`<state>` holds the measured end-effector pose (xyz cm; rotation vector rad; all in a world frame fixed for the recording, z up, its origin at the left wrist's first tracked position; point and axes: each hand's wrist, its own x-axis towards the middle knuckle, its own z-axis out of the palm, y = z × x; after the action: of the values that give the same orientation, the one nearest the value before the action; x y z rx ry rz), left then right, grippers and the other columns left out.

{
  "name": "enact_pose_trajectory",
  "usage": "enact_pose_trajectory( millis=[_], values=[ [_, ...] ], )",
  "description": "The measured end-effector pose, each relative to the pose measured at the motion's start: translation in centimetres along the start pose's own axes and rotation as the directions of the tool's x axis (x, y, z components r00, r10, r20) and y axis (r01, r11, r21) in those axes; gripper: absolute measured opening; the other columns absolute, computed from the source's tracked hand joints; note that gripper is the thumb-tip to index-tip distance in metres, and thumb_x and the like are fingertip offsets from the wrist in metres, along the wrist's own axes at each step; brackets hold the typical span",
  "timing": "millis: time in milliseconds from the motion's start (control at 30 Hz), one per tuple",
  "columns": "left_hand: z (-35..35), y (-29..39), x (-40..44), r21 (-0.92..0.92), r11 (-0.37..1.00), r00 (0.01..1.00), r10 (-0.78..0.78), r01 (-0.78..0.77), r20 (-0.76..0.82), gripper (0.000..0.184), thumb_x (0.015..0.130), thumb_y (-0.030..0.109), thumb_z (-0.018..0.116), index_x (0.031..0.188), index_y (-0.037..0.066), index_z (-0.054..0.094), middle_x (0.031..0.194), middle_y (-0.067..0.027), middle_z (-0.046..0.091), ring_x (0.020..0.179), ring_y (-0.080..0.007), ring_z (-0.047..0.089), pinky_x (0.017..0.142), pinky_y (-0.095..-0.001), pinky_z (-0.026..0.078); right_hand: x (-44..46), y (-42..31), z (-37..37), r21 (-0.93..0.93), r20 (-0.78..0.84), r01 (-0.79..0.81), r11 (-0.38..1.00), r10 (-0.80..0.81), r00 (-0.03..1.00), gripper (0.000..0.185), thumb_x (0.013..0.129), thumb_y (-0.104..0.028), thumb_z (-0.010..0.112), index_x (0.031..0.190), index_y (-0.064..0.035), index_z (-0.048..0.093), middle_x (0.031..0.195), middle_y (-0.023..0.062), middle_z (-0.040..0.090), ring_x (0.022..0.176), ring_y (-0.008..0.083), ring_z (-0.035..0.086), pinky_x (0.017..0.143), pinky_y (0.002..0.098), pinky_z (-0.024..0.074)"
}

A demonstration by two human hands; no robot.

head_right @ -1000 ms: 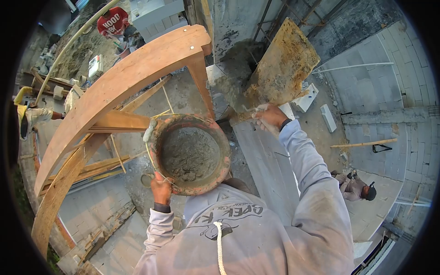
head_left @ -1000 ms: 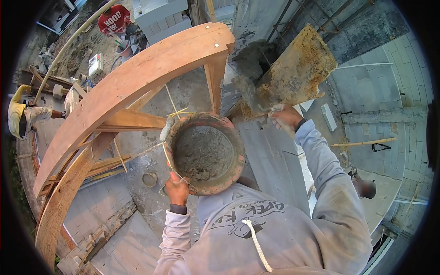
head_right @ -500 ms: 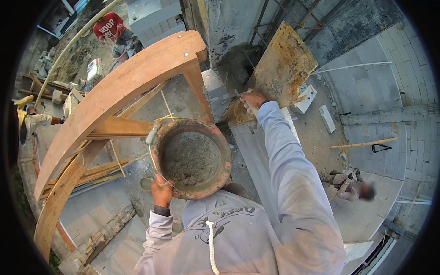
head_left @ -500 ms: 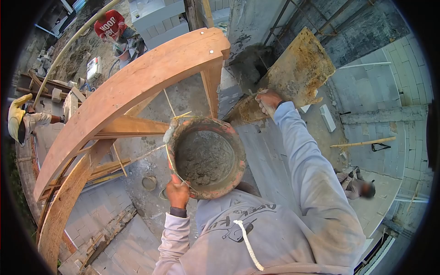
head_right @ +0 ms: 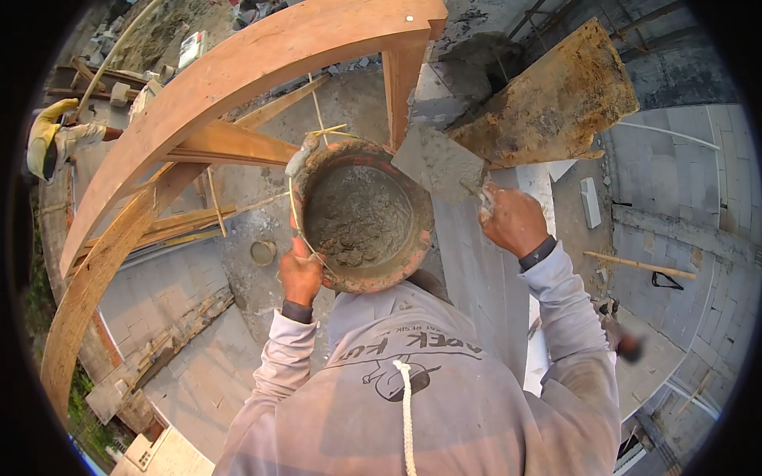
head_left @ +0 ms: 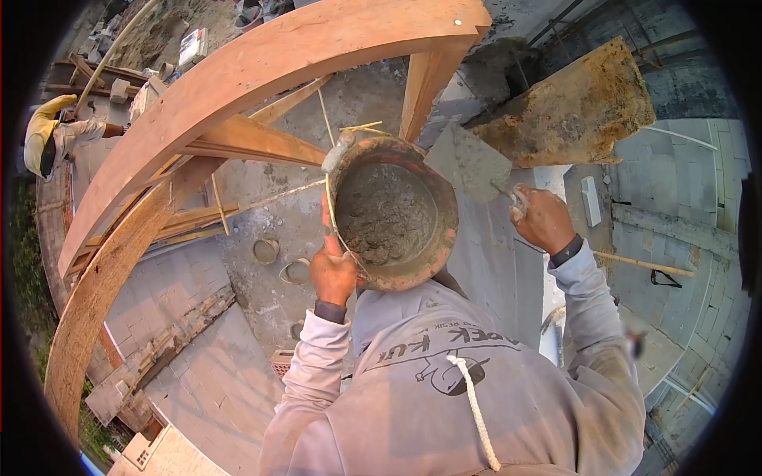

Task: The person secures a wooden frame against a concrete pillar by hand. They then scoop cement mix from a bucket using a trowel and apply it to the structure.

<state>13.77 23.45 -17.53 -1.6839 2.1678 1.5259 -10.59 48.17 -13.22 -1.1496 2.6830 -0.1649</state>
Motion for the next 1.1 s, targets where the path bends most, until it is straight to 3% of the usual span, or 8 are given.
enact_pose_trajectory(
  millis=[100,233,433,533,633,867,1067,1100],
  values=[
    [0.5,-3.7,0.9,0.006,1.0,1.0,0.008,-0.008,0.003,0.016,0.07,0.009,0.066,0.076,-0.005,0.062,0.065,-0.0184,0.064,0.057,-0.0287,0.065,0.055,-0.0389,0.05,-0.6,-3.4,-1.1,-0.174,0.245,0.174,0.969,-0.128,0.961,0.016,0.08,-0.017,0.057,0.083,-0.003,0.064,0.073,0.0161,0.065,0.072,0.0309,0.065,0.062,0.0404,0.0506],
    [0.9,-2.1,-0.7,0.022,0.999,0.999,0.04,-0.039,-0.009,0.018,0.069,0.01,0.068,0.078,-0.004,0.063,0.067,-0.0199,0.064,0.066,-0.0336,0.066,0.06,-0.0409,0.049,1.5,-4.0,6.8,-0.082,0.281,0.278,0.957,-0.246,0.928,0.018,0.078,-0.019,0.057,0.08,-0.0034,0.065,0.072,0.0143,0.065,0.072,0.0309,0.065,0.064,0.0406,0.051],
    [1.0,-4.5,-1.2,0.005,0.998,0.998,0.057,-0.057,-0.039,0.019,0.068,0.011,0.068,0.08,-0.004,0.063,0.07,-0.0236,0.064,0.066,-0.0403,0.064,0.062,-0.0423,0.049,-0.9,-5.9,12.5,0.23,0.311,0.092,0.969,-0.163,0.936,0.031,0.073,-0.026,0.064,0.094,-0.0041,0.065,0.077,0.0198,0.065,0.076,0.0355,0.064,0.071,0.0455,0.0509],
    [0.8,-4.4,-0.8,0.014,0.994,0.991,0.109,-0.108,-0.077,0.019,0.069,0.011,0.068,0.08,-0.004,0.063,0.069,-0.0223,0.064,0.067,-0.0377,0.065,0.061,-0.0418,0.049,-1.2,-5.2,12.1,0.234,0.339,0.078,0.969,-0.157,0.928,0.034,0.071,-0.025,0.066,0.098,-0.0056,0.065,0.079,0.0199,0.065,0.079,0.036,0.064,0.073,0.0459,0.0508],
    [0.5,-4.9,0.0,-0.084,0.987,0.99,0.13,-0.135,-0.057,0.012,0.073,0.002,0.062,0.074,-0.009,0.058,0.062,-0.0128,0.061,0.047,-0.0208,0.06,0.041,-0.0322,0.049,-1.8,-3.6,11.7,0.339,0.223,0.154,0.928,-0.238,0.945,0.033,0.072,-0.026,0.065,0.097,-0.0053,0.064,0.082,0.0176,0.066,0.078,0.0368,0.063,0.073,0.0464,0.0502],
    [0.2,-3.5,0.8,-0.202,0.977,0.997,-0.074,0.072,-0.004,0.012,0.07,0.003,0.064,0.077,-0.007,0.062,0.063,-0.0136,0.063,0.05,-0.0233,0.062,0.044,-0.0347,0.048,-1.0,-2.0,8.1,0.436,0.163,0.182,0.881,-0.276,0.947,0.029,0.072,-0.024,0.063,0.094,-0.0047,0.064,0.085,0.0177,0.065,0.078,0.0381,0.062,0.073,0.0464,0.0496],
    [0.1,-4.8,1.6,-0.094,0.995,0.999,0.039,-0.04,-0.02,0.013,0.07,0.002,0.063,0.076,-0.009,0.06,0.065,-0.0131,0.063,0.049,-0.021,0.06,0.043,-0.0337,0.048,0.3,4.2,5.4,0.568,0.201,-0.059,0.821,-0.069,0.977,0.024,0.074,-0.022,0.064,0.087,-0.0005,0.062,0.076,0.0146,0.063,0.063,0.0306,0.06,0.062,0.0396,0.0496],
    [0.2,-5.7,1.8,-0.04,0.993,0.994,0.105,-0.107,-0.041,0.013,0.069,0.002,0.063,0.076,-0.009,0.061,0.065,-0.0134,0.063,0.049,-0.0209,0.06,0.044,-0.034,0.048,1.6,5.1,4.7,0.684,0.472,-0.433,0.586,0.097,0.876,0.022,0.078,-0.021,0.064,0.085,-0.0007,0.061,0.074,0.0104,0.062,0.056,0.0213,0.057,0.053,0.0352,0.0478]
  ],
)
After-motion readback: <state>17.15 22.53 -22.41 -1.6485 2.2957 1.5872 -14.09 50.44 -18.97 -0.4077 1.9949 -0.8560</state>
